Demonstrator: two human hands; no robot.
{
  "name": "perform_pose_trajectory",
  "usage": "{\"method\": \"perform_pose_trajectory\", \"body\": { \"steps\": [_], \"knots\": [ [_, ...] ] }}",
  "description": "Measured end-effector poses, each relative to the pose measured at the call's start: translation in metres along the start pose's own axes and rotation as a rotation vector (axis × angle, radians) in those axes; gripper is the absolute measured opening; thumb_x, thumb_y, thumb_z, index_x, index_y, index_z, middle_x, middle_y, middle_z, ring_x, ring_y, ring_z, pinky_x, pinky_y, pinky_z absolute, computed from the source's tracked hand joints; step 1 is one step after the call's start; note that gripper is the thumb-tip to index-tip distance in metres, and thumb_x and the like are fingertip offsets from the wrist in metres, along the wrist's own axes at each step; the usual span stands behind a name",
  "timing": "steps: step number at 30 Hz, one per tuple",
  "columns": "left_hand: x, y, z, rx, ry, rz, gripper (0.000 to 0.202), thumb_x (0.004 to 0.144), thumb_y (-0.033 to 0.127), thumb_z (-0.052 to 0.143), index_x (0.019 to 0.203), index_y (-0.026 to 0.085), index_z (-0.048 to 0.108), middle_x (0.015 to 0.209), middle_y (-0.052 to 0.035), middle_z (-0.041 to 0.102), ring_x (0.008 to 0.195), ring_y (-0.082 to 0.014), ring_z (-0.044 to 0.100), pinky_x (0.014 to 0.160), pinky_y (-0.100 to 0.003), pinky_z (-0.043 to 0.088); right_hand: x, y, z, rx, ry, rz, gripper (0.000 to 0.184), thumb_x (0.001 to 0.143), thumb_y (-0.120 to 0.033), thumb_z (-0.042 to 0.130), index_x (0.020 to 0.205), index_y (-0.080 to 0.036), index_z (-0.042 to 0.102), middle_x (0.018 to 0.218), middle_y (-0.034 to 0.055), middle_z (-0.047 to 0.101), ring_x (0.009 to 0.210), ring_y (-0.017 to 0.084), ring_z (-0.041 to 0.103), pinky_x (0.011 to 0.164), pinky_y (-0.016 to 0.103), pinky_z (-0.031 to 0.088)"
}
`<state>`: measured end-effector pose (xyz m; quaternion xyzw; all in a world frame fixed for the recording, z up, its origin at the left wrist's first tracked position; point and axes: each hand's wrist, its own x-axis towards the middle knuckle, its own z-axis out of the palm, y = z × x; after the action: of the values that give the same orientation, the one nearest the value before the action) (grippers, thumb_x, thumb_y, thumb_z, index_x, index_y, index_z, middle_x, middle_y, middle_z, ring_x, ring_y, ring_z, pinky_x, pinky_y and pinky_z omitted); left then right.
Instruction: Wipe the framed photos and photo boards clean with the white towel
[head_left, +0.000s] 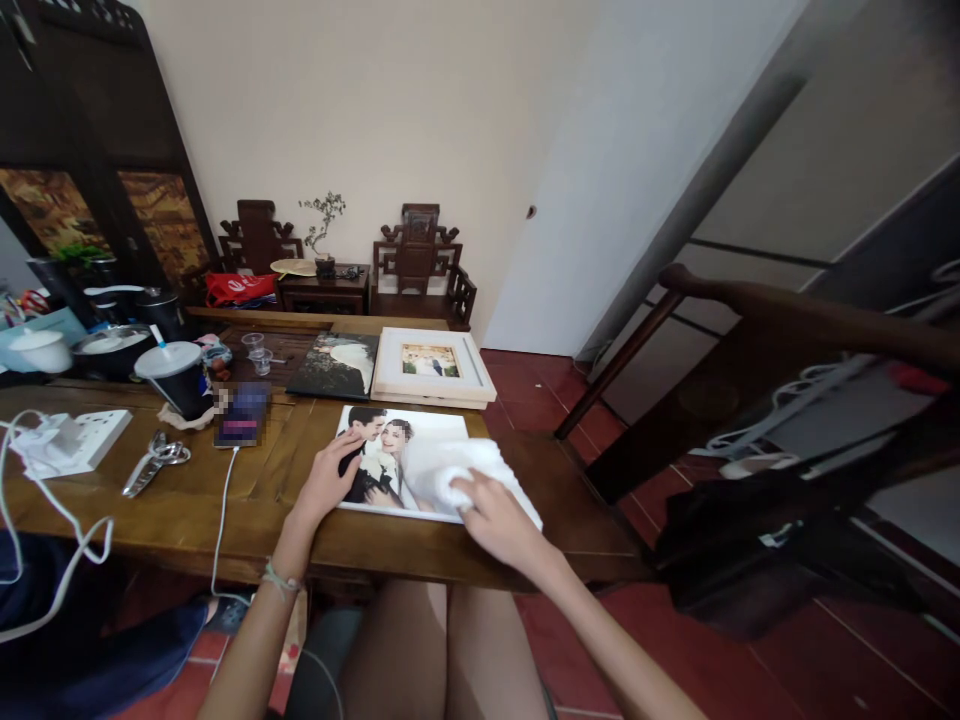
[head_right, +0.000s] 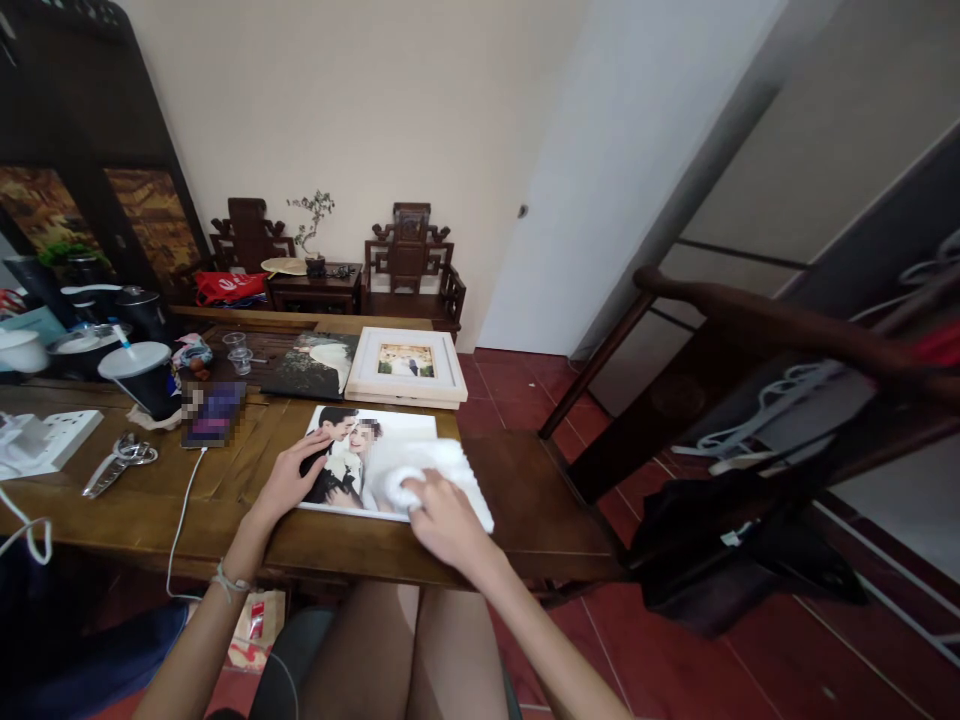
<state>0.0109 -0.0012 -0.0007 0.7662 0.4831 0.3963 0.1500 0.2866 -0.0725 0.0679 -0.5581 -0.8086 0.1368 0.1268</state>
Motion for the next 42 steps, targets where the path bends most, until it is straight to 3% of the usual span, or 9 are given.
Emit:
{"method": "perform_pose_trajectory", "body": {
  "steps": [4, 9, 12, 16, 22, 27, 34, 38, 42],
  "knots": [
    [0.0, 0.005, -0.001, -0.028, -0.007, -0.007, 0.034, 0.092, 0.029, 0.052, 0.119, 0.016, 0.068, 0.132, -0.0134, 0.063, 0.128, -0.0264, 0.055, 0.112, -0.047, 0.04, 0.067, 0.007, 0.003, -0.022, 0.089, 0.037, 0.043, 0.077, -0.007, 0.039, 0.109, -0.013, 0.067, 0.105, 0.0166, 0.067, 0.1, 0.028, 0.061, 0.086, 0.035, 0.043],
    [-0.001, 0.011, -0.007, -0.1, 0.087, -0.03, 0.04, 0.094, 0.035, 0.049, 0.128, 0.017, 0.061, 0.135, -0.0131, 0.061, 0.126, -0.0258, 0.056, 0.111, -0.044, 0.041, 0.102, -0.037, 0.024, -0.019, 0.065, -0.114, 0.041, 0.078, -0.007, 0.045, 0.111, -0.013, 0.068, 0.12, 0.0175, 0.066, 0.123, 0.03, 0.052, 0.106, 0.046, 0.031],
    [-0.001, 0.012, -0.011, -0.17, 0.182, -0.092, 0.043, 0.098, 0.038, 0.041, 0.131, 0.016, 0.057, 0.135, -0.0132, 0.06, 0.127, -0.0245, 0.055, 0.11, -0.042, 0.041, 0.079, -0.058, 0.036, -0.01, 0.009, -0.239, 0.041, 0.076, -0.009, 0.051, 0.114, -0.012, 0.067, 0.133, 0.02, 0.059, 0.137, 0.031, 0.039, 0.115, 0.051, 0.018],
    [-0.002, 0.011, -0.01, -0.16, 0.16, -0.098, 0.044, 0.1, 0.039, 0.036, 0.13, 0.016, 0.059, 0.142, -0.013, 0.055, 0.134, -0.023, 0.048, 0.115, -0.041, 0.035, 0.021, -0.052, 0.032, 0.079, -0.077, -0.369, 0.038, 0.07, -0.007, 0.049, 0.101, -0.012, 0.069, 0.137, 0.022, 0.056, 0.135, 0.029, 0.043, 0.117, 0.049, 0.018],
    [-0.003, 0.004, -0.001, -0.041, -0.009, -0.061, 0.043, 0.096, 0.032, 0.044, 0.134, 0.017, 0.057, 0.144, -0.0119, 0.053, 0.137, -0.0241, 0.045, 0.116, -0.046, 0.035, -0.018, -0.001, 0.009, 0.106, -0.016, -0.135, 0.036, 0.064, -0.005, 0.041, 0.085, -0.019, 0.067, 0.113, 0.0112, 0.07, 0.11, 0.028, 0.061, 0.106, 0.044, 0.037],
    [-0.002, -0.002, 0.002, 0.005, -0.025, -0.046, 0.04, 0.094, 0.03, 0.046, 0.127, 0.015, 0.064, 0.14, -0.0127, 0.056, 0.133, -0.0256, 0.05, 0.115, -0.047, 0.037, 0.031, 0.013, -0.007, 0.188, 0.042, 0.041, 0.034, 0.074, -0.011, 0.038, 0.089, -0.017, 0.068, 0.09, 0.0116, 0.071, 0.093, 0.029, 0.063, 0.093, 0.04, 0.043],
    [-0.002, -0.003, 0.001, 0.01, 0.011, -0.052, 0.037, 0.092, 0.029, 0.05, 0.12, 0.014, 0.068, 0.133, -0.014, 0.063, 0.128, -0.0271, 0.056, 0.111, -0.047, 0.042, 0.128, -0.047, -0.003, 0.362, -0.041, -0.112, 0.041, 0.079, -0.011, 0.032, 0.097, -0.009, 0.068, 0.096, 0.0043, 0.071, 0.084, 0.017, 0.064, 0.076, 0.021, 0.045],
    [-0.002, -0.001, 0.0, 0.02, 0.021, -0.07, 0.034, 0.092, 0.028, 0.051, 0.116, 0.013, 0.07, 0.129, -0.0146, 0.065, 0.126, -0.0276, 0.058, 0.11, -0.047, 0.043, 0.144, -0.051, 0.009, 0.382, -0.061, -0.128, 0.04, 0.079, -0.011, 0.031, 0.094, -0.007, 0.068, 0.077, 0.0018, 0.068, 0.068, 0.014, 0.063, 0.066, 0.019, 0.045],
    [-0.002, 0.0, 0.0, -0.008, 0.013, -0.048, 0.035, 0.092, 0.027, 0.05, 0.119, 0.016, 0.068, 0.133, -0.0126, 0.063, 0.13, -0.0256, 0.054, 0.113, -0.046, 0.04, 0.132, -0.011, 0.006, 0.342, 0.025, -0.078, 0.03, 0.076, -0.009, 0.04, 0.086, -0.015, 0.068, 0.094, 0.0072, 0.074, 0.087, 0.021, 0.066, 0.082, 0.027, 0.048]
  ]
}}
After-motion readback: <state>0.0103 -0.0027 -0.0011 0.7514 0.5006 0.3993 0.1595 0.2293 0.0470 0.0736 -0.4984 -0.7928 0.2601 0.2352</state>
